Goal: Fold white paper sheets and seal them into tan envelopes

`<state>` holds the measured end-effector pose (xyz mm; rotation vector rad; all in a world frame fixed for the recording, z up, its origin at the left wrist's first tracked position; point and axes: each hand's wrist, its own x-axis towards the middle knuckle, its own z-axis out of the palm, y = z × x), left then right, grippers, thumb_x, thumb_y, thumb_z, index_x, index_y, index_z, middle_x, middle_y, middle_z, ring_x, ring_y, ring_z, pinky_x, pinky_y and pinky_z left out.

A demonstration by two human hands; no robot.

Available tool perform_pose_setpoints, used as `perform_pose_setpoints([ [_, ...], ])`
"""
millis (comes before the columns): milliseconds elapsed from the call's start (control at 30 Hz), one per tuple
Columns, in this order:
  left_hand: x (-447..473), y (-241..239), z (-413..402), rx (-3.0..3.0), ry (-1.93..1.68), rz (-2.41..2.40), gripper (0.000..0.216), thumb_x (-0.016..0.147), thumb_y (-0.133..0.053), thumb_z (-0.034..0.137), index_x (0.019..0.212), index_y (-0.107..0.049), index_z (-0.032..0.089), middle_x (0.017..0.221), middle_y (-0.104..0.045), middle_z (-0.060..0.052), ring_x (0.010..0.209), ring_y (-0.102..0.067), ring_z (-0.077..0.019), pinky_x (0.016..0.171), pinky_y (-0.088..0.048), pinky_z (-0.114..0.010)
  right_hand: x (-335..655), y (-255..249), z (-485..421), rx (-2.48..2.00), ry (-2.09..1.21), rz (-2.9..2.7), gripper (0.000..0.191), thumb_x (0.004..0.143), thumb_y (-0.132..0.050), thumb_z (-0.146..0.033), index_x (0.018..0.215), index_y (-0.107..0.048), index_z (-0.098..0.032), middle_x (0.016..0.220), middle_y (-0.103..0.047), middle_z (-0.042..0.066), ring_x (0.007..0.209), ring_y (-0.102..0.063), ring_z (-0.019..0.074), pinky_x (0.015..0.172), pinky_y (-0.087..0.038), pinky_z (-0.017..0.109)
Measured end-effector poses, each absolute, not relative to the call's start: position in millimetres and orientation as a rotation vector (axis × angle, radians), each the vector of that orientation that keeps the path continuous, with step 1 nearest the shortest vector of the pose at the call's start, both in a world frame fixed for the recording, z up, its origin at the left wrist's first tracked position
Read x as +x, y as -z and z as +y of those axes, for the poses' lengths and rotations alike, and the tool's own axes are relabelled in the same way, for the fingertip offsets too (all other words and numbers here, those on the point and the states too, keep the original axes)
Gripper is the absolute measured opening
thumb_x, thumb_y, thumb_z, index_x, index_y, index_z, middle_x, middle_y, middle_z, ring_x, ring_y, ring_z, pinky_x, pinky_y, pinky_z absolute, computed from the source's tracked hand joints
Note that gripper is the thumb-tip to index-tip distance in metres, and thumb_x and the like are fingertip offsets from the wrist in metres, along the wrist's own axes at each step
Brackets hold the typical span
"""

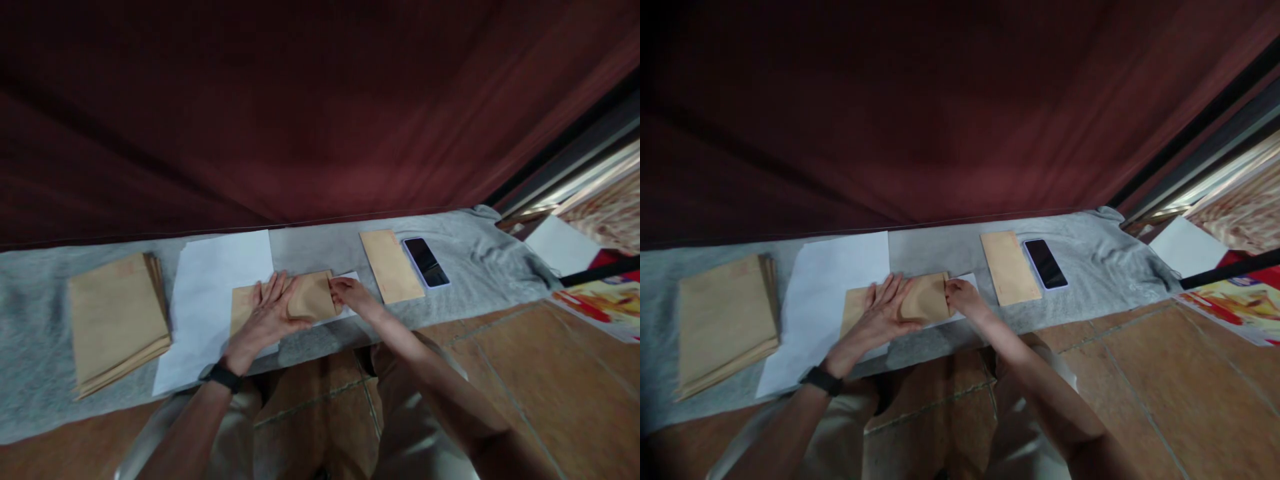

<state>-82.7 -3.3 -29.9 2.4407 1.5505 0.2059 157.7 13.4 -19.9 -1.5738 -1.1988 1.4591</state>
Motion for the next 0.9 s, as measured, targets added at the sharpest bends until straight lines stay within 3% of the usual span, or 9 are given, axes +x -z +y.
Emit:
perform_pose_setpoints([
  [267,-84.7,19.8,-5.2,2.453,-0.193,1.451,0.120,0.066,-0.079,0.066,0.161,-0.017,0.030,0.166,-0.026,-0.017,0.154,-0.017,-0.0374,0.121,-0.002,-0.066,162.4,-2.5,16.1,-1.378,-1.725,-1.096,0.018,0.074,-0.074,-0.032,0.084,-0.068,-0.018,0.071,-0.066,-0.001,0.065,-0.063,0.0130,0.062,-0.051,0.024],
  [467,-78.4,4.1,-5.3,2.462,-0.245,1.436,0.119,0.066,-0.080,0.062,0.161,-0.017,0.030,0.160,-0.035,-0.016,0.149,-0.030,-0.0373,0.122,-0.005,-0.064,155.6,-6.9,20.0,-1.181,-1.900,-0.969,0.017,0.070,-0.074,-0.027,0.081,-0.064,-0.019,0.067,-0.061,-0.005,0.060,-0.057,0.0110,0.056,-0.045,0.021],
  [700,-78.3,-5.2,-4.4,2.629,-0.310,1.350,0.119,0.068,-0.080,0.060,0.162,-0.014,0.026,0.167,-0.019,-0.020,0.151,-0.025,-0.0398,0.121,-0.007,-0.065,155.6,-11.8,18.2,-1.051,-2.009,-0.731,0.025,0.065,-0.079,-0.019,0.086,-0.065,-0.020,0.076,-0.068,-0.004,0.068,-0.063,0.0120,0.067,-0.051,0.022],
  [767,-77.5,-9.1,-5.8,2.675,-0.320,1.331,0.116,0.070,-0.080,0.056,0.161,-0.016,0.028,0.165,-0.024,-0.020,0.150,-0.027,-0.0387,0.121,-0.007,-0.065,158.1,-15.6,19.0,-1.028,-2.070,-0.664,0.028,0.065,-0.079,-0.018,0.087,-0.063,-0.021,0.077,-0.069,-0.004,0.069,-0.065,0.0122,0.070,-0.053,0.022],
  [900,-74.5,-18.9,-8.4,2.708,-0.362,1.348,0.108,0.073,-0.079,0.046,0.161,-0.019,0.027,0.154,-0.042,-0.018,0.145,-0.037,-0.0356,0.123,-0.008,-0.064,162.3,-24.2,22.9,-0.971,-2.194,-0.593,0.015,0.073,-0.067,-0.027,0.085,-0.061,-0.020,0.073,-0.069,0.000,0.067,-0.067,0.0151,0.070,-0.056,0.026],
])
